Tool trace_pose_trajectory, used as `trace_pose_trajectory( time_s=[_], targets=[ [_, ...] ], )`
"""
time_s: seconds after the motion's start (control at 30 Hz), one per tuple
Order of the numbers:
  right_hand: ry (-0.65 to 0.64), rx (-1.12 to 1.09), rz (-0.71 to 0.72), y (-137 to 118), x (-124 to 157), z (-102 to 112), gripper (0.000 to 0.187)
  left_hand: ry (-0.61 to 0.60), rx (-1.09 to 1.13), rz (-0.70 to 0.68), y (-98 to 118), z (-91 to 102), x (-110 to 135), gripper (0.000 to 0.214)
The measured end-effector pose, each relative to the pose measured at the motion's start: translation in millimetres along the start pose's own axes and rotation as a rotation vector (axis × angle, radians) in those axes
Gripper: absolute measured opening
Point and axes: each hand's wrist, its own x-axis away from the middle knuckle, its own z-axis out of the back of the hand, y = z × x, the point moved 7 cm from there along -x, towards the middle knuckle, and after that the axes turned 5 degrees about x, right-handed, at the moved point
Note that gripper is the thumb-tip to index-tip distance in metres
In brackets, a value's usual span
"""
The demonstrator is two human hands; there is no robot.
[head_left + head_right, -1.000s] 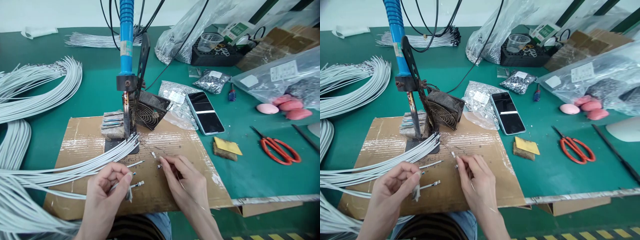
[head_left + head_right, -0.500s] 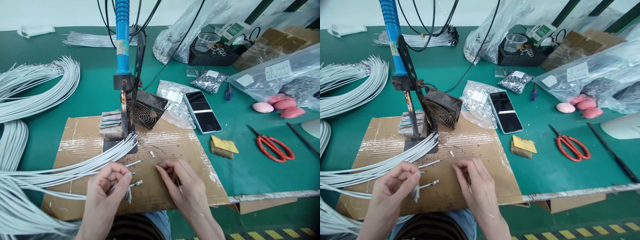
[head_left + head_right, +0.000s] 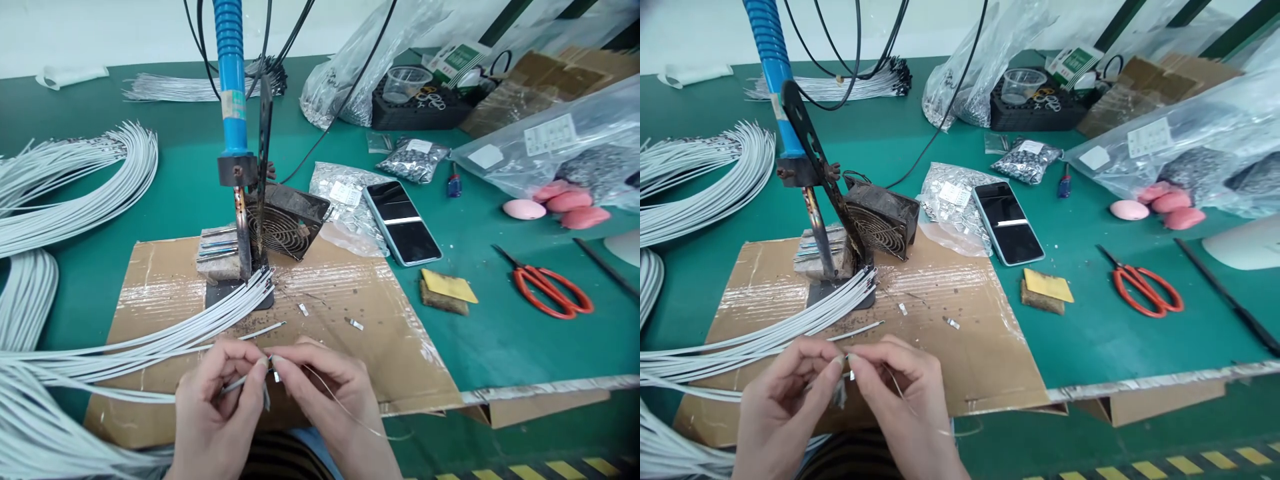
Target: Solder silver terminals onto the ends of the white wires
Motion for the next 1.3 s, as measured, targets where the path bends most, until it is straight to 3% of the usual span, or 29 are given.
trace_pose_trajectory(
  time_s=[0.17,0.3,0.37,0.47,0.57,0.63,0.7,0.8,0.87,0.97,1.03,1.2,1.3],
  targets=[
    [0.103,-0.147,-0.171,16,12,-8,0.017,0.034,-0.067,-0.118,-1,-4.7,10,0.010],
    [0.175,-0.196,-0.182,24,21,-17,0.021,0.042,0.062,-0.037,-7,-8.4,11,0.017],
    [0.177,-0.117,-0.101,17,19,-14,0.018,0.003,0.113,0.051,-9,-9.8,8,0.024],
    [0.112,0.152,0.148,-8,11,-4,0.015,-0.065,0.184,0.162,-7,-10.6,4,0.031],
    [-0.030,0.383,0.380,-31,7,2,0.021,-0.084,0.192,0.208,-1,-8.9,0,0.032],
    [-0.047,0.409,0.434,-38,5,10,0.023,-0.076,0.182,0.220,0,-7.3,-1,0.029],
    [0.041,0.322,0.361,-36,2,23,0.019,-0.065,0.181,0.215,1,-6.2,-1,0.026],
    [0.184,0.111,0.110,-18,-3,37,0.011,-0.041,0.176,0.199,1,-4.5,-2,0.022],
    [0.203,-0.001,-0.040,-6,-4,35,0.008,-0.024,0.160,0.189,1,-3.3,-3,0.020],
    [0.202,-0.086,-0.140,1,-3,28,0.010,-0.015,0.138,0.161,2,-2.0,-5,0.016],
    [0.176,-0.091,-0.133,0,-4,23,0.010,-0.025,0.127,0.144,2,-1.8,-6,0.014],
    [-0.017,-0.012,0.043,-12,-10,11,0.012,-0.060,0.164,0.123,1,-2.4,-8,0.012],
    [-0.053,0.011,0.067,-13,-9,11,0.015,-0.071,0.195,0.125,1,-2.8,-9,0.013]
  ],
)
